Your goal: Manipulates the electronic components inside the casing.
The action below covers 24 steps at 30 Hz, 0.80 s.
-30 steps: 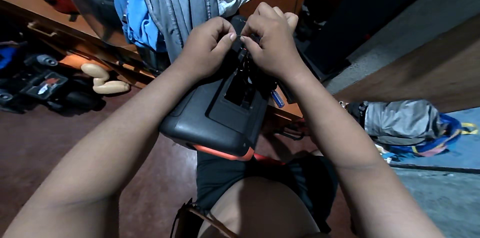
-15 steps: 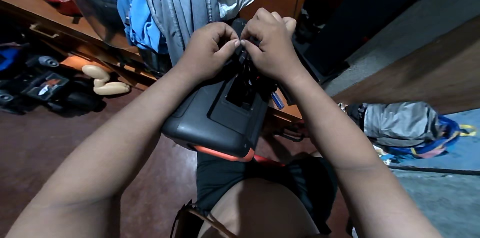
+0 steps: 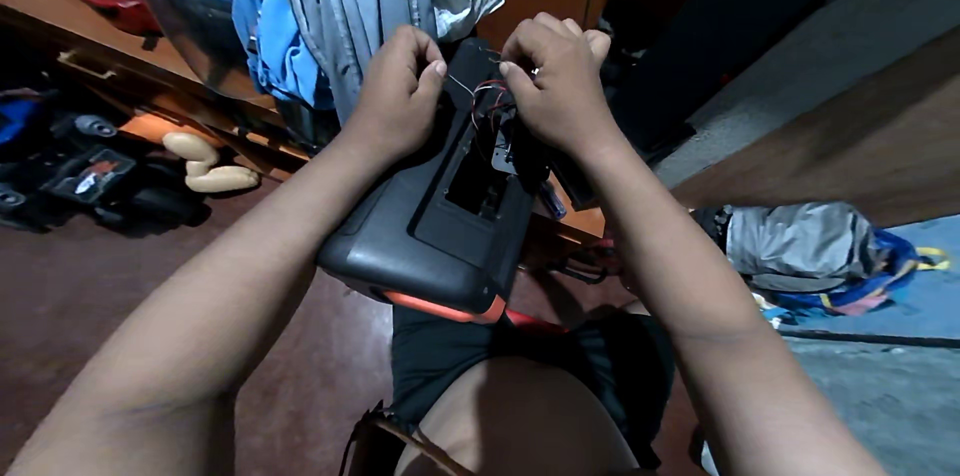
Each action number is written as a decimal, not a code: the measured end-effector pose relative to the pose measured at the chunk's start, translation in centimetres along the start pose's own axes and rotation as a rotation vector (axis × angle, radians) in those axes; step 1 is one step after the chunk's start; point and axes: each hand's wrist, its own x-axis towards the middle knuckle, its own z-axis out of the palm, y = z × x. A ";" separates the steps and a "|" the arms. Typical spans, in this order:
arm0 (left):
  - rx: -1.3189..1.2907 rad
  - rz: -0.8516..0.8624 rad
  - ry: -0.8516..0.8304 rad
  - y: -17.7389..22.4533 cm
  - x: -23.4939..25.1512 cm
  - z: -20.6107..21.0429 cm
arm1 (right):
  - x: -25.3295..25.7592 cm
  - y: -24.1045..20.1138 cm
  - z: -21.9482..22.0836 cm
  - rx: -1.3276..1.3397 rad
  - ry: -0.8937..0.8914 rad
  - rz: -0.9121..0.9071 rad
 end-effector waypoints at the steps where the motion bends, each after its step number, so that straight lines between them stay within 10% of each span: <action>1: -0.008 0.023 -0.007 0.1 0.1 0.2 | 0.0 -0.1 0.0 0.000 -0.005 -0.013; 15: -0.004 0.155 -0.237 0.3 0.5 0.5 | 0.1 -0.2 -3.0 0.110 -0.172 -0.039; 24: -0.016 0.227 -0.186 -0.6 0.1 0.1 | -6.1 5.7 -2.6 0.444 0.417 0.136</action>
